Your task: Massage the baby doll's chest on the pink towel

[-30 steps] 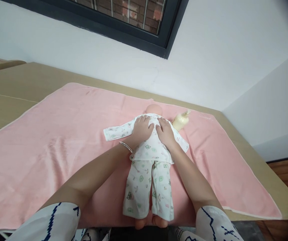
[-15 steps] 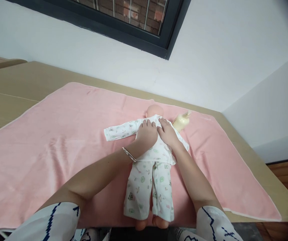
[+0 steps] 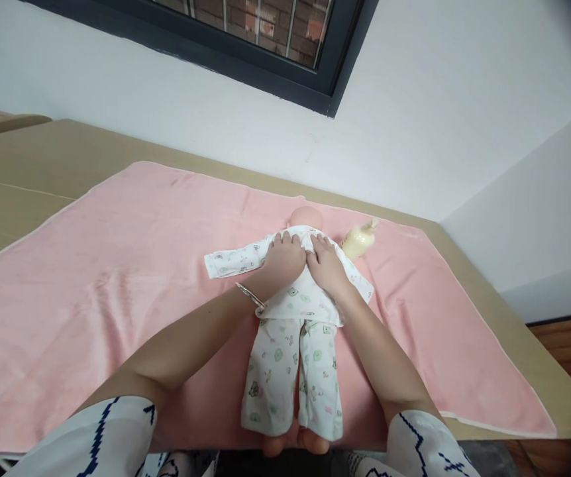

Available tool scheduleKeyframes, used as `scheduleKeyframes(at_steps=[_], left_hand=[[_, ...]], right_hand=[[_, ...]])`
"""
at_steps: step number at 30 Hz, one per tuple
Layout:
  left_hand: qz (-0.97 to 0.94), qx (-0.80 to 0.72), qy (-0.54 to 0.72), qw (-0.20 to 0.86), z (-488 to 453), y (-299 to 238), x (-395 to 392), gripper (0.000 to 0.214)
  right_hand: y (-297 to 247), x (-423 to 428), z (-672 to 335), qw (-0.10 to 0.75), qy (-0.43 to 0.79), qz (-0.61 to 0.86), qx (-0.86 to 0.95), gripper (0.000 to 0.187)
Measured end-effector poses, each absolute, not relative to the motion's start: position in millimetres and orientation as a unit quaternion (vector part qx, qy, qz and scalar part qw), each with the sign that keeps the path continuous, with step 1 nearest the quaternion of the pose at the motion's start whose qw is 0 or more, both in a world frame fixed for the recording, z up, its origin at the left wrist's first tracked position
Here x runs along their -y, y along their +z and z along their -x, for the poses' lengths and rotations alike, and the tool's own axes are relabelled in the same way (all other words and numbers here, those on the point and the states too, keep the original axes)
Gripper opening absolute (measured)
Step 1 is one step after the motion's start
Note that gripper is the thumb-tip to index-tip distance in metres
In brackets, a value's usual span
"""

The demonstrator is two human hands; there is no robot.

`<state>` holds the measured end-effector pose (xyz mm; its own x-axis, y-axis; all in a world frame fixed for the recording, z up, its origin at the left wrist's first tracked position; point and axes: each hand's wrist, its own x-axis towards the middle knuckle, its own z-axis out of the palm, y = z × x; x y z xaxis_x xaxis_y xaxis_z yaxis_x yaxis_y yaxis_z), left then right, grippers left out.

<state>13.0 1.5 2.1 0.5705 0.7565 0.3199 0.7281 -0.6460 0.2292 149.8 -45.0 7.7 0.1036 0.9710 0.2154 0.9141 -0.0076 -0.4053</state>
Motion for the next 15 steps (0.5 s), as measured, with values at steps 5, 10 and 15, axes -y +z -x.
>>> scheduleKeyframes(at_steps=[5, 10, 15], left_hand=[[-0.911, -0.387, 0.140, -0.027, -12, 9, 6, 0.035], [-0.924, -0.347, 0.160, -0.005, -1, 5, -14, 0.034], [-0.907, -0.384, 0.174, -0.021, -7, 2, -12, 0.039]], right_hand=[[6, 36, -161, 0.216, 0.083, 0.712, 0.663, 0.062], [6, 53, -135, 0.203, 0.039, 0.719, 0.663, 0.059], [11, 58, -133, 0.196, 0.046, 0.704, 0.681, 0.056]])
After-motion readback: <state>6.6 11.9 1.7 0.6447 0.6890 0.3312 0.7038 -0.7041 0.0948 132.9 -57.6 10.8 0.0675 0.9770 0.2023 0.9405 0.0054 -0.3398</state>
